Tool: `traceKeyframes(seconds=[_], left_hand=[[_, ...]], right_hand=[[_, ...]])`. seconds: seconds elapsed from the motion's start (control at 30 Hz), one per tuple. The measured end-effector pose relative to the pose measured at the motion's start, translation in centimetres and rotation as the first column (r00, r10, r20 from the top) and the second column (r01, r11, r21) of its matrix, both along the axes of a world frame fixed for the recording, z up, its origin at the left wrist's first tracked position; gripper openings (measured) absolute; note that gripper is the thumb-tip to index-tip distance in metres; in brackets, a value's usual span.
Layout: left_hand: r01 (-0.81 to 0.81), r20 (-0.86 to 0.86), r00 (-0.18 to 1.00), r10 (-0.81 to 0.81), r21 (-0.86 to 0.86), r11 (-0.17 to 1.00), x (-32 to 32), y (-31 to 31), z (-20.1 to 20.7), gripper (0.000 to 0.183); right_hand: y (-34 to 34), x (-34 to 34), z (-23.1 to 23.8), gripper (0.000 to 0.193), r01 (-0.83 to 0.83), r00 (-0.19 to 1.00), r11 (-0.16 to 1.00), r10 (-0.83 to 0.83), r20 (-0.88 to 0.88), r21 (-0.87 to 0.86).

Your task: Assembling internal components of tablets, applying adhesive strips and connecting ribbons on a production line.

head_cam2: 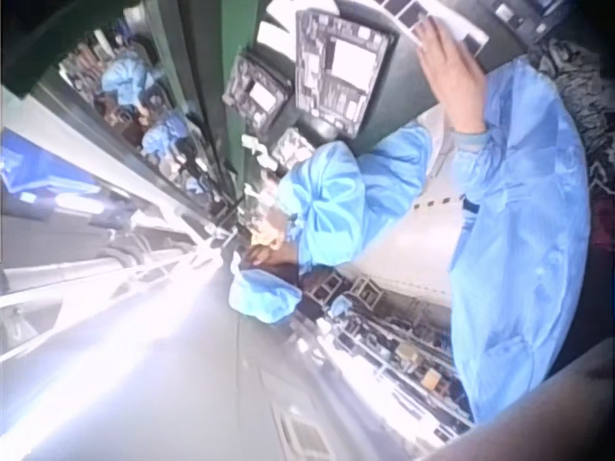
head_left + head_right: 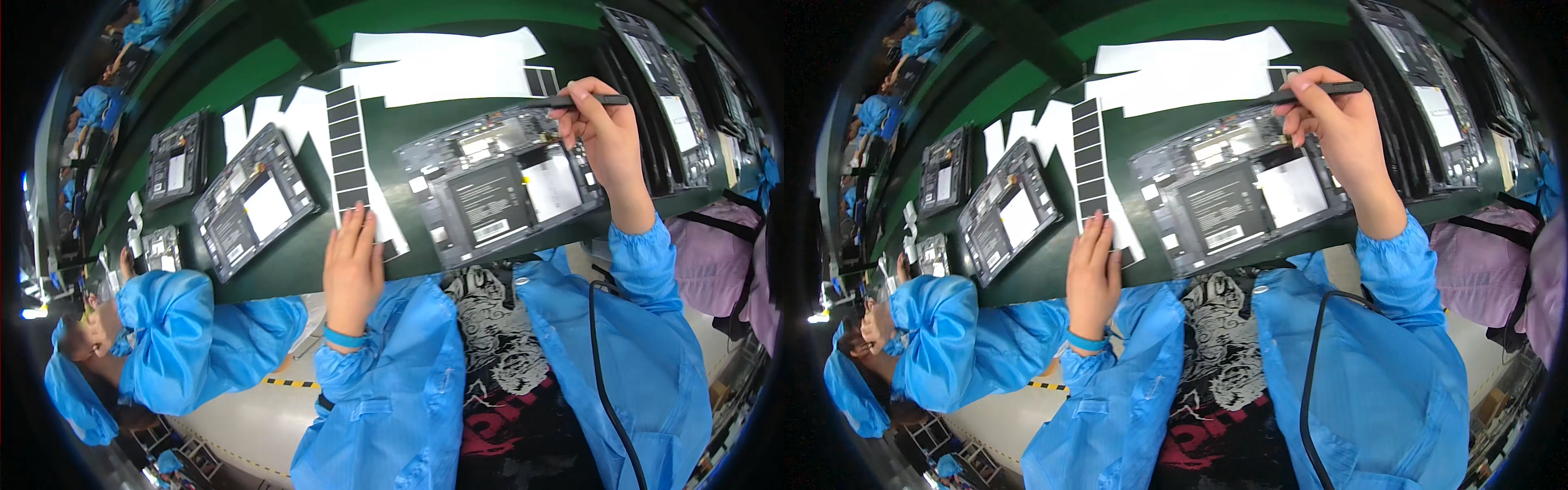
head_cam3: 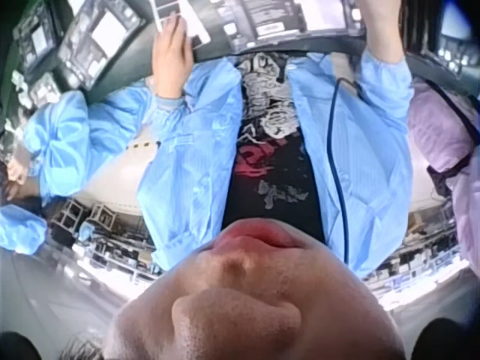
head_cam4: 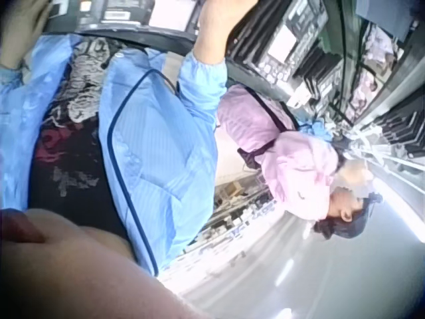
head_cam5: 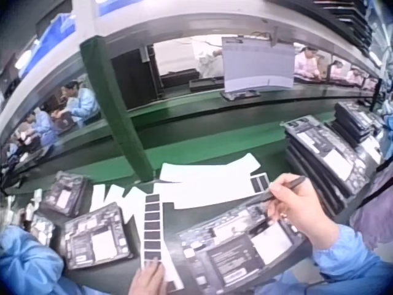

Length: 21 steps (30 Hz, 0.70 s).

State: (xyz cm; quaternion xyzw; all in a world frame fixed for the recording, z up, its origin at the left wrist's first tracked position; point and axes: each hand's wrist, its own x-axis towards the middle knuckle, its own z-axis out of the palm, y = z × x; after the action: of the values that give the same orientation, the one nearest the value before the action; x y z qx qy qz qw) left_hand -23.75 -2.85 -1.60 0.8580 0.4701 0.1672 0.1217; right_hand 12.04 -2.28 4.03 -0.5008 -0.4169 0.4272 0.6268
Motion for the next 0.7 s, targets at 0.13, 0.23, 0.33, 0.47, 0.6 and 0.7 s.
traceKeyframes(seconds=[0.13, 0.23, 0.33, 0.47, 0.6, 0.7], left_hand=[[0.025, 0.134, 0.991, -0.016, -0.066, 0.997, 0.2, -0.4, 0.1, 0.043], [0.014, 0.228, 0.974, -0.008, -0.029, 0.999, -0.7, 1.1, -0.2, 0.043], [0.059, 0.235, 0.970, -0.058, 0.004, 0.998, -2.0, 2.1, -0.2, 0.047], [0.123, 0.135, 0.984, -0.115, -0.059, 0.991, -2.5, 1.8, -0.7, 0.052], [0.097, 0.051, 0.994, -0.095, -0.040, 0.994, -2.4, 2.5, 1.0, 0.040], [0.214, 0.050, 0.977, -0.209, -0.172, 0.961, 2.0, 4.8, 6.6, 0.029]], right_hand=[[1.2, -7.1, 0.9, 0.018, -0.172, 0.979, 0.972, 0.187, 0.080, -0.163], [3.3, -11.6, -0.2, 0.019, -0.302, 0.942, 0.934, 0.323, 0.091, -0.188], [3.8, -13.7, -1.2, 0.020, -0.302, 0.924, 0.933, 0.337, 0.183, -0.198], [2.1, -12.3, -1.5, 0.020, -0.280, 0.935, 0.941, 0.312, 0.168, -0.192], [0.7, -5.8, -1.6, 0.020, -0.068, 0.987, 0.996, 0.074, 0.143, -0.050], [1.1, 0.8, -1.5, 0.022, 0.158, 0.976, 0.987, -0.155, 0.151, -0.008]])
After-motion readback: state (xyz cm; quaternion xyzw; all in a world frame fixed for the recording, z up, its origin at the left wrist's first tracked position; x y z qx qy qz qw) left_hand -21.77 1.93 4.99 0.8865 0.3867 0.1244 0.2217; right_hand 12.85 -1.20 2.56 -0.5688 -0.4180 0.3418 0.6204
